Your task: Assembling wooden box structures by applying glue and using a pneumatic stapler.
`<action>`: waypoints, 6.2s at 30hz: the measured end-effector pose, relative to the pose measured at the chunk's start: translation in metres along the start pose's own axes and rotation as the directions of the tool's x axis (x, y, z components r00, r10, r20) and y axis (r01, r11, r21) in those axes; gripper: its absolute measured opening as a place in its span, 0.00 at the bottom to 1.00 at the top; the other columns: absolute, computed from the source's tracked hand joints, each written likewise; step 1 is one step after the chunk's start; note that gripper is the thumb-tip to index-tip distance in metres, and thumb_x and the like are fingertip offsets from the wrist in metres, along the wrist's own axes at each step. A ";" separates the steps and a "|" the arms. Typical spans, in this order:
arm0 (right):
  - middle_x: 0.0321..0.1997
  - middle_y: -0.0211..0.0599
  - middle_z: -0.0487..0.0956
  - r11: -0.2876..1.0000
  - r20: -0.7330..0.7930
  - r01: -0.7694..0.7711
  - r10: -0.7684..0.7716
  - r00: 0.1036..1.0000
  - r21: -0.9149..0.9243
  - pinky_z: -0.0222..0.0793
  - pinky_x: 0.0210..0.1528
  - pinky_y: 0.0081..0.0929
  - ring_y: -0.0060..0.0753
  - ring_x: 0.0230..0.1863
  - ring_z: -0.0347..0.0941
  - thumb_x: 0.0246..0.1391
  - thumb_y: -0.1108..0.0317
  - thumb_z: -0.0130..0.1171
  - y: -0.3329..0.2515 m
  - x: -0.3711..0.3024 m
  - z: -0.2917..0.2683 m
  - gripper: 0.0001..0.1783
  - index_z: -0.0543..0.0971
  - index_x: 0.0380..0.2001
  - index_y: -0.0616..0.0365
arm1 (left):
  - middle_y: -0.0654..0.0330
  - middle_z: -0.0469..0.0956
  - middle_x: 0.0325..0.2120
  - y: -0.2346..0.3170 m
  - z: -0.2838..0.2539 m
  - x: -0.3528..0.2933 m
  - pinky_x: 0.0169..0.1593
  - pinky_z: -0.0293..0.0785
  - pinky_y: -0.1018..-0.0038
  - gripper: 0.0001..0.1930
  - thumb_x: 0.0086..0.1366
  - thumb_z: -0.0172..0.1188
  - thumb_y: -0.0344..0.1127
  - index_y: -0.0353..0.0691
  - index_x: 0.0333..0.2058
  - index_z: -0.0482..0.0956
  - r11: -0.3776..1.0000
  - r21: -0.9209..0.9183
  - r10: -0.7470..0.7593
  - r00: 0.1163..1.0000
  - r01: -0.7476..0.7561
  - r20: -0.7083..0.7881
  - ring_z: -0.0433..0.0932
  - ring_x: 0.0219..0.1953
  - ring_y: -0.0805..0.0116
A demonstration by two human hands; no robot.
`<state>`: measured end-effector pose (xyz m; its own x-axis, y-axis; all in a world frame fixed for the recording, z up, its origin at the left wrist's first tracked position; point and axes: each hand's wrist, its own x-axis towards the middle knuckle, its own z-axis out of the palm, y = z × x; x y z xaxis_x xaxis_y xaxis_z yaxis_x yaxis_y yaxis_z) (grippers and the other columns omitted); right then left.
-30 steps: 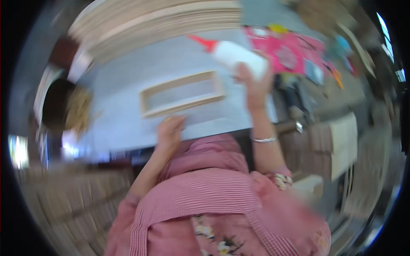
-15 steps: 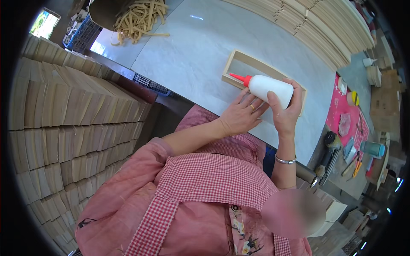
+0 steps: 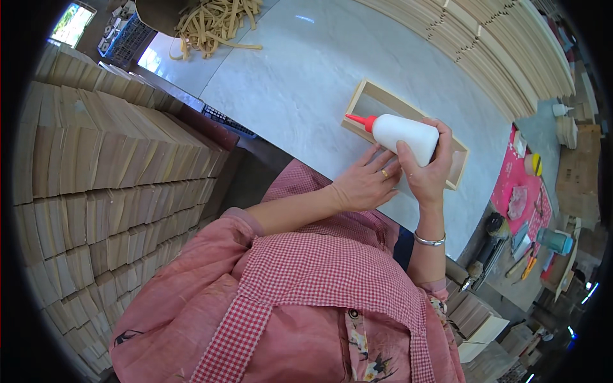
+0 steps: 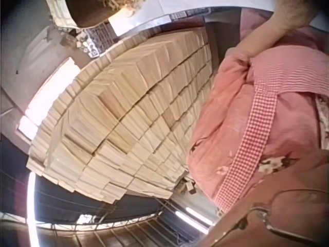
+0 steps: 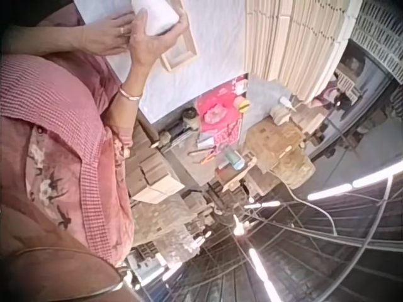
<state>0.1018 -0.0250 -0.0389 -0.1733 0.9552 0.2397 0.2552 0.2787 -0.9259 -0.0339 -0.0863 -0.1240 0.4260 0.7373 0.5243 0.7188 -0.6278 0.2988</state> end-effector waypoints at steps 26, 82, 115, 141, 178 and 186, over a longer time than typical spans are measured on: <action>0.52 0.44 0.76 0.996 -0.231 0.028 -0.047 0.972 -0.088 0.75 0.47 0.31 0.37 0.45 0.75 0.52 0.70 0.71 0.010 0.040 0.013 0.31 0.69 0.57 0.59 | 0.48 0.60 0.71 0.000 -0.006 0.006 0.74 0.51 0.48 0.14 0.67 0.61 0.42 0.36 0.40 0.80 0.998 -0.054 0.015 1.000 -0.016 -0.016 0.54 0.76 0.48; 0.48 0.43 0.79 0.909 -0.599 -0.235 -0.020 0.800 -0.343 0.74 0.49 0.33 0.38 0.44 0.75 0.51 0.69 0.71 0.020 -0.076 -0.170 0.26 0.74 0.53 0.58 | 0.54 0.59 0.73 0.010 -0.003 0.006 0.76 0.47 0.53 0.11 0.64 0.64 0.41 0.40 0.37 0.81 0.999 0.032 -0.045 0.998 0.044 0.036 0.54 0.76 0.52; 0.47 0.43 0.78 0.988 -0.269 -0.149 0.134 0.954 -0.035 0.76 0.45 0.30 0.37 0.44 0.76 0.55 0.68 0.70 -0.017 -0.027 0.016 0.25 0.72 0.53 0.60 | 0.50 0.74 0.52 -0.002 0.005 -0.002 0.64 0.65 0.57 0.18 0.65 0.60 0.45 0.37 0.45 0.78 0.998 -0.055 0.006 0.999 -0.003 0.044 0.71 0.54 0.52; 0.44 0.42 0.80 0.924 -0.560 -0.336 0.184 0.808 -0.181 0.74 0.46 0.30 0.33 0.41 0.74 0.54 0.69 0.70 -0.011 -0.093 -0.130 0.22 0.75 0.50 0.61 | 0.53 0.71 0.57 0.004 0.002 0.004 0.67 0.62 0.59 0.16 0.65 0.61 0.44 0.37 0.44 0.78 1.000 0.010 0.001 0.998 -0.002 0.056 0.68 0.61 0.55; 0.40 0.52 0.82 0.474 -0.745 -0.720 0.178 0.643 -0.507 0.75 0.47 0.46 0.55 0.40 0.80 0.52 0.48 0.68 0.170 0.041 -0.329 0.29 0.78 0.45 0.64 | 0.50 0.73 0.58 0.005 -0.002 0.005 0.65 0.65 0.54 0.17 0.61 0.65 0.38 0.37 0.47 0.81 0.999 -0.040 0.041 0.988 -0.035 0.146 0.71 0.59 0.47; 0.50 0.50 0.84 0.159 -0.712 -0.713 0.076 0.698 -0.683 0.76 0.53 0.43 0.54 0.50 0.80 0.57 0.45 0.63 0.025 -0.102 -0.367 0.34 0.80 0.53 0.65 | 0.50 0.71 0.61 0.009 0.001 0.009 0.68 0.62 0.53 0.16 0.65 0.63 0.38 0.37 0.48 0.80 0.999 0.052 -0.005 0.981 -0.005 0.196 0.67 0.63 0.45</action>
<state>0.4744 -0.0788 0.0210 0.5752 0.7590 0.3051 0.8137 -0.5691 -0.1184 -0.0230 -0.0852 -0.1179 0.5216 0.7753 0.3561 0.7443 -0.6175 0.2542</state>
